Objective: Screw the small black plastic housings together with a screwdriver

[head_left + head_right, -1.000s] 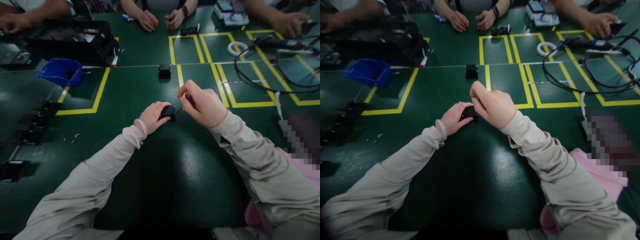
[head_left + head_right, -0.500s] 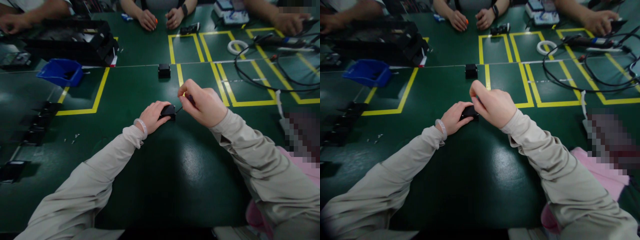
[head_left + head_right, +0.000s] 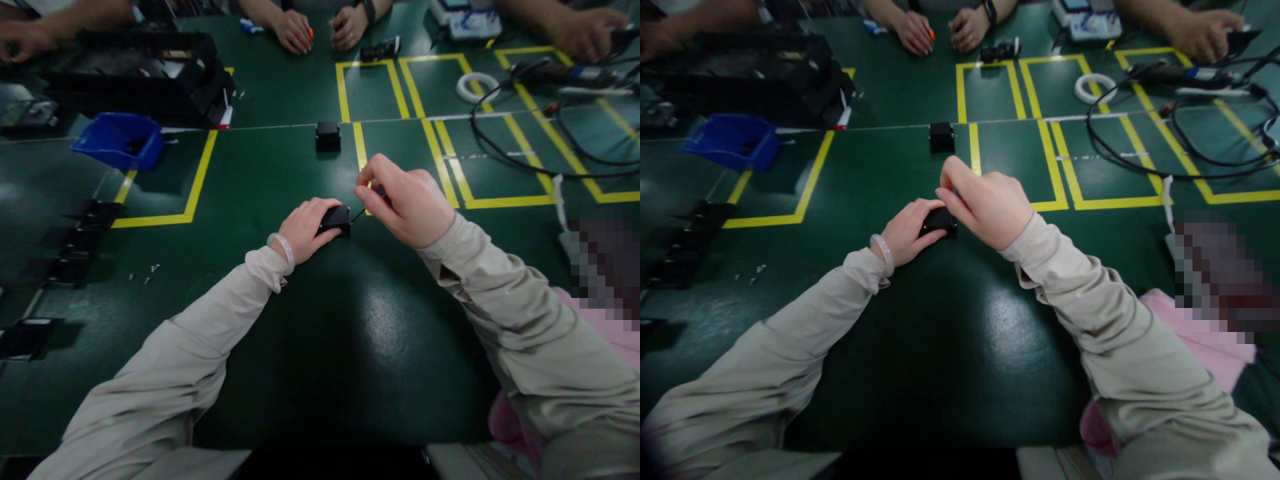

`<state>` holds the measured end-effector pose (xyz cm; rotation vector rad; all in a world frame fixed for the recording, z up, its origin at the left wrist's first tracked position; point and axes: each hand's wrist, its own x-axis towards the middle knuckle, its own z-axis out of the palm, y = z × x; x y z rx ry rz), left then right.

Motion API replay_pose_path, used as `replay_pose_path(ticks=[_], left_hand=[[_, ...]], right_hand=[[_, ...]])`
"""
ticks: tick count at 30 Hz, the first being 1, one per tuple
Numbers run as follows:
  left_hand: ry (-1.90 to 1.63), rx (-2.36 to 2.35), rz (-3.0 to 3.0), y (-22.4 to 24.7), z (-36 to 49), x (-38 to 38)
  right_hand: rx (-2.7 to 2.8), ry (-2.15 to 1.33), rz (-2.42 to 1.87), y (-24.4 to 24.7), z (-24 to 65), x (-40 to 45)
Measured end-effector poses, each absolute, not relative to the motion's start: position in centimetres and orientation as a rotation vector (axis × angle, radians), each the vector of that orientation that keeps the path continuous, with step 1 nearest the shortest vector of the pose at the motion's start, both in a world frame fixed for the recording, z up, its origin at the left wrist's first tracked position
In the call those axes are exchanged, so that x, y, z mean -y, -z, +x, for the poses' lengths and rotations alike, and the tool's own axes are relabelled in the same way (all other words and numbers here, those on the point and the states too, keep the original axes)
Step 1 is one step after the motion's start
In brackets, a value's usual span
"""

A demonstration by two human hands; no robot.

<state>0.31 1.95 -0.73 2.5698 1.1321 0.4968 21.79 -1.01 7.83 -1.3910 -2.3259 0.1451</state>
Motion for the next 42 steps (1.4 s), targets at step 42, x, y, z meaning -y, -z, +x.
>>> replay_pose_path(ticks=[42], left_hand=[[-0.507, -1.118, 2.573, 0.82, 0.26, -1.94]], right_hand=[[2.331, -0.142, -1.490, -8.08, 21.66, 1.04]])
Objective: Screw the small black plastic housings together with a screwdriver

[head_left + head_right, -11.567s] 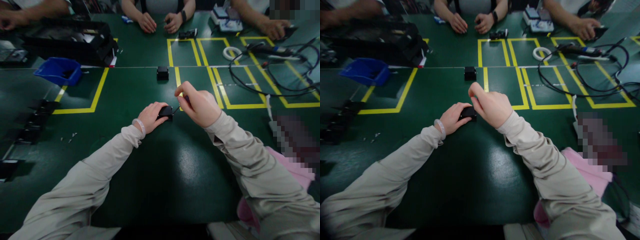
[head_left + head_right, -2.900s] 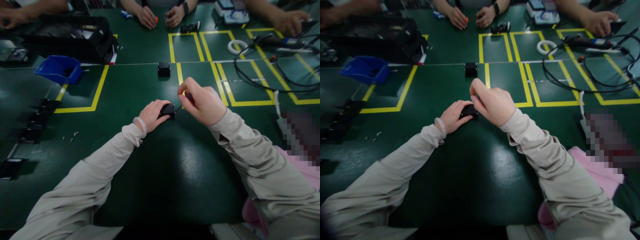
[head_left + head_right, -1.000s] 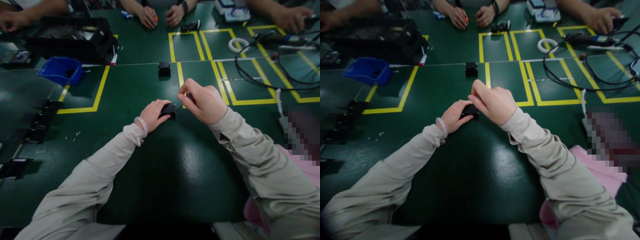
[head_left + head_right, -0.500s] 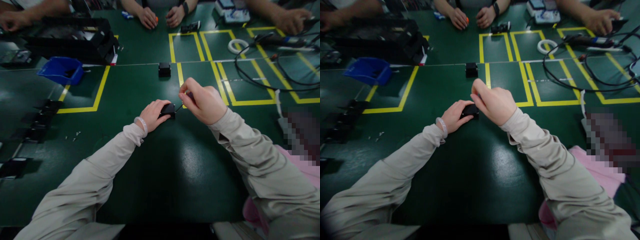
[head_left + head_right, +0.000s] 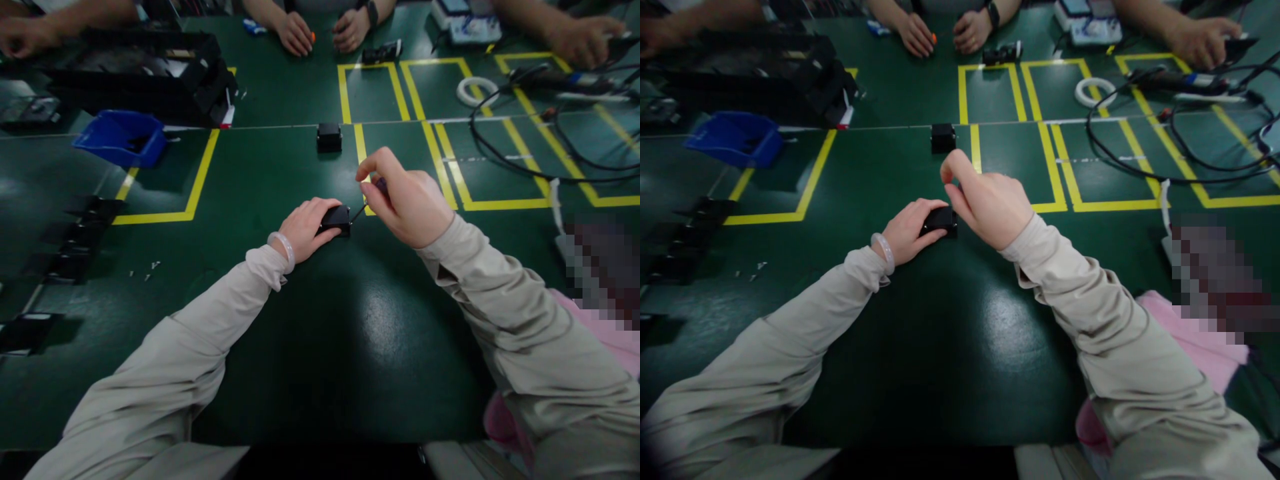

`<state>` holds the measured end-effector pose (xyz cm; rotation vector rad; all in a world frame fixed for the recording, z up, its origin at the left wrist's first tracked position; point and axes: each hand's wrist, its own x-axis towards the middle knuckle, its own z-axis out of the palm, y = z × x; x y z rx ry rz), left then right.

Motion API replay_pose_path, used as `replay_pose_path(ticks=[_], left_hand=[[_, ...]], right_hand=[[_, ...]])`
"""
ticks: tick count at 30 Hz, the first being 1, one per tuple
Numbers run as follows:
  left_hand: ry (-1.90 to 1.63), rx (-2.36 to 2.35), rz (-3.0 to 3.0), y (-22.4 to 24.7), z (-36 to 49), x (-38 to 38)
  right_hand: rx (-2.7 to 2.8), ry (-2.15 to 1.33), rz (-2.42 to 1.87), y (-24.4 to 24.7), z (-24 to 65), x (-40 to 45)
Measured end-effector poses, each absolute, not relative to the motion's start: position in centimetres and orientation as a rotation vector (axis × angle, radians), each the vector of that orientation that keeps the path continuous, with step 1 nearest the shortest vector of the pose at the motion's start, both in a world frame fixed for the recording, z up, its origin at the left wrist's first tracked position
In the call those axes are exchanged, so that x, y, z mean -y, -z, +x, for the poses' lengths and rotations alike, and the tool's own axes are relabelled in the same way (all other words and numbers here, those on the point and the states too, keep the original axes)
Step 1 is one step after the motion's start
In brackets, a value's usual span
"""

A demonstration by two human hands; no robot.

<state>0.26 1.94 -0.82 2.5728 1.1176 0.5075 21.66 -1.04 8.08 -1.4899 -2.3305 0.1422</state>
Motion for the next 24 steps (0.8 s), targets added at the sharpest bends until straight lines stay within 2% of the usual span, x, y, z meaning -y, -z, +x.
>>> replay_pose_path(ticks=[8, 24], left_hand=[[-0.522, -1.112, 2.586, 0.86, 0.29, -1.97], [-0.517, -1.119, 2.584, 0.89, 0.31, -1.99]], right_hand=[[2.335, -0.052, -1.468, -7.93, 21.72, 1.10], [2.321, -0.095, -1.451, -7.94, 21.69, 1.14]])
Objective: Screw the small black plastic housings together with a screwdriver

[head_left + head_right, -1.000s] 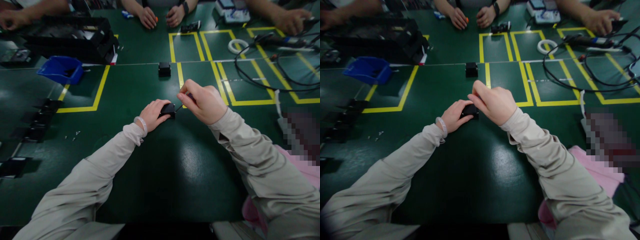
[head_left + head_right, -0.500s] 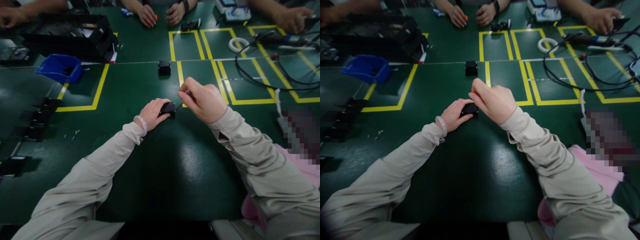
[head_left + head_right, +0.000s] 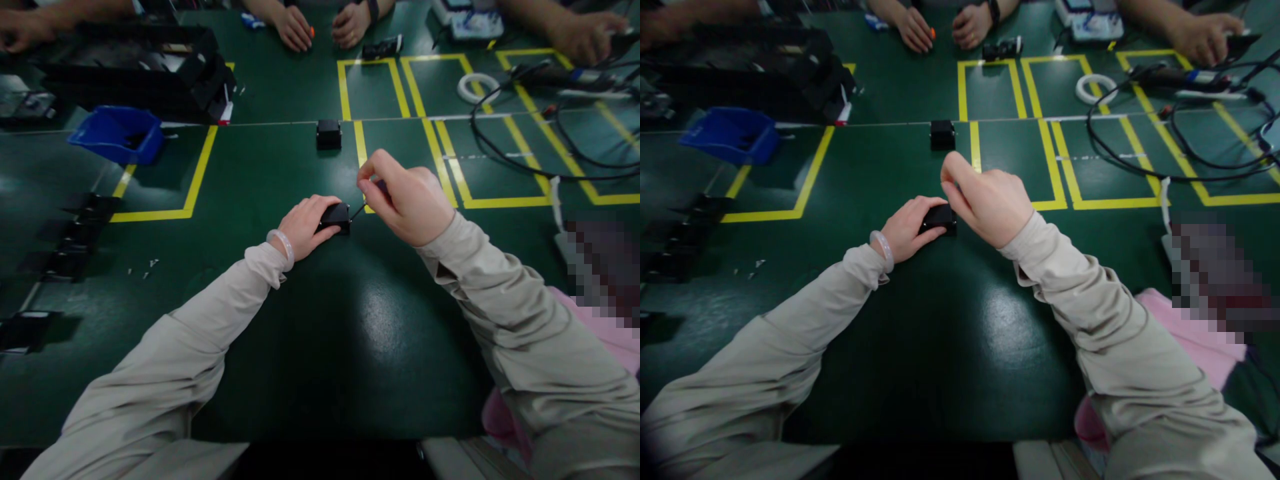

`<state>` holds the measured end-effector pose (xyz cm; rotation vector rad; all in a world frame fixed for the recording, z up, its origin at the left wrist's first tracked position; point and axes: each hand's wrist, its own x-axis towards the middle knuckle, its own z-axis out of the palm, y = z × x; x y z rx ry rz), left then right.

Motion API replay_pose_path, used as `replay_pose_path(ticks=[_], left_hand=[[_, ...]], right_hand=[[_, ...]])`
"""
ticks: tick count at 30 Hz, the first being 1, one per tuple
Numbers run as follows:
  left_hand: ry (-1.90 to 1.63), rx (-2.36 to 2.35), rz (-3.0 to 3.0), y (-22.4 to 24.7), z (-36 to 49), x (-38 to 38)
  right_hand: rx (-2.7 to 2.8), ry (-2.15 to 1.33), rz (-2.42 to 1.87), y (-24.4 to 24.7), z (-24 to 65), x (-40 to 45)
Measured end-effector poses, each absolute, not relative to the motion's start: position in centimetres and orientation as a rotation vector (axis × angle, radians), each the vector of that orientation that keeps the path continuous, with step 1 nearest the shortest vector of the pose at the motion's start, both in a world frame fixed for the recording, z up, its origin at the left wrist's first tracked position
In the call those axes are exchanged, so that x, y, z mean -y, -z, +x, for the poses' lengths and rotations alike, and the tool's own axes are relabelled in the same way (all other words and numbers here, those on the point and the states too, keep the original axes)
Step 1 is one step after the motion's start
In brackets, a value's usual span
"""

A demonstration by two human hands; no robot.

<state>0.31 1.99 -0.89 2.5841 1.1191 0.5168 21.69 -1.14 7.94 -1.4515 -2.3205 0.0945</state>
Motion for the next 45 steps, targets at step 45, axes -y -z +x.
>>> replay_pose_path(ticks=[45], left_hand=[[-0.508, -1.120, 2.587, 0.80, 0.31, -2.01]], right_hand=[[2.350, -0.148, -1.450, -8.26, 21.57, 1.30]])
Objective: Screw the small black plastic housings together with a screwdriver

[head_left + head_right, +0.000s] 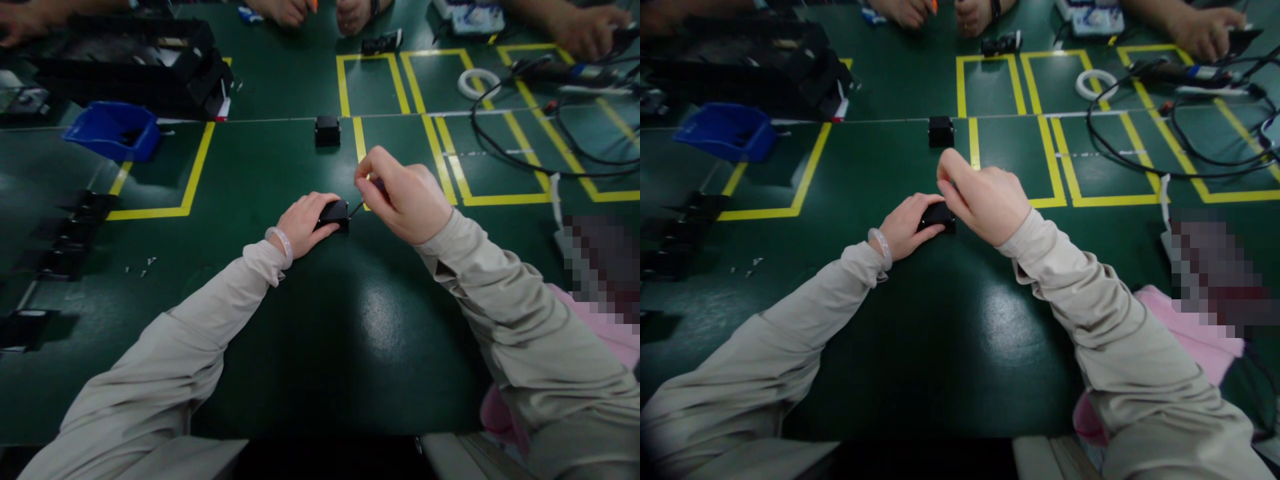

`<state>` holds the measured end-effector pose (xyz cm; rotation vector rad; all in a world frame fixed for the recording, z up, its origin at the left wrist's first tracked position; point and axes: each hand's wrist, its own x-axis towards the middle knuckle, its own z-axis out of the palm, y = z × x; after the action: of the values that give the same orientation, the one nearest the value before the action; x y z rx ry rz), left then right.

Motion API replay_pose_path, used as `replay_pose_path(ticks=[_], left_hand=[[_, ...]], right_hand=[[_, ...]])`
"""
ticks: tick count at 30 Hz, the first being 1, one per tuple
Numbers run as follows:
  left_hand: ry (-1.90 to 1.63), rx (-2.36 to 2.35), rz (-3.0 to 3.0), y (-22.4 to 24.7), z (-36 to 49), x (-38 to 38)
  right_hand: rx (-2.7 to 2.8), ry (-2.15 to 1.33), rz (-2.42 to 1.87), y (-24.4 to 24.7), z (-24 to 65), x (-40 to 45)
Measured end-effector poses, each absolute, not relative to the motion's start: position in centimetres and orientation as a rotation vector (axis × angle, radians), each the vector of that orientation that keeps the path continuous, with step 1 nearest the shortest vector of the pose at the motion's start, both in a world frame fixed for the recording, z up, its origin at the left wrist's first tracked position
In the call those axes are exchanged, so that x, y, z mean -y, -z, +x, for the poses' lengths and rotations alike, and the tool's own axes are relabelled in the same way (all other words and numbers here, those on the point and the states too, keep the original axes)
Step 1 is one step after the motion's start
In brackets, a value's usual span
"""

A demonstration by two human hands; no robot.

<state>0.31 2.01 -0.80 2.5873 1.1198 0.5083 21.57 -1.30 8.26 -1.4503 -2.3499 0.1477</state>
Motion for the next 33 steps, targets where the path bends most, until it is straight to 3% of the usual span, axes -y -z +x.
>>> replay_pose_path(ticks=[33], left_hand=[[-0.499, -1.125, 2.587, 0.72, 0.37, -1.99]], right_hand=[[2.356, -0.201, -1.469, -8.47, 21.40, 1.45]])
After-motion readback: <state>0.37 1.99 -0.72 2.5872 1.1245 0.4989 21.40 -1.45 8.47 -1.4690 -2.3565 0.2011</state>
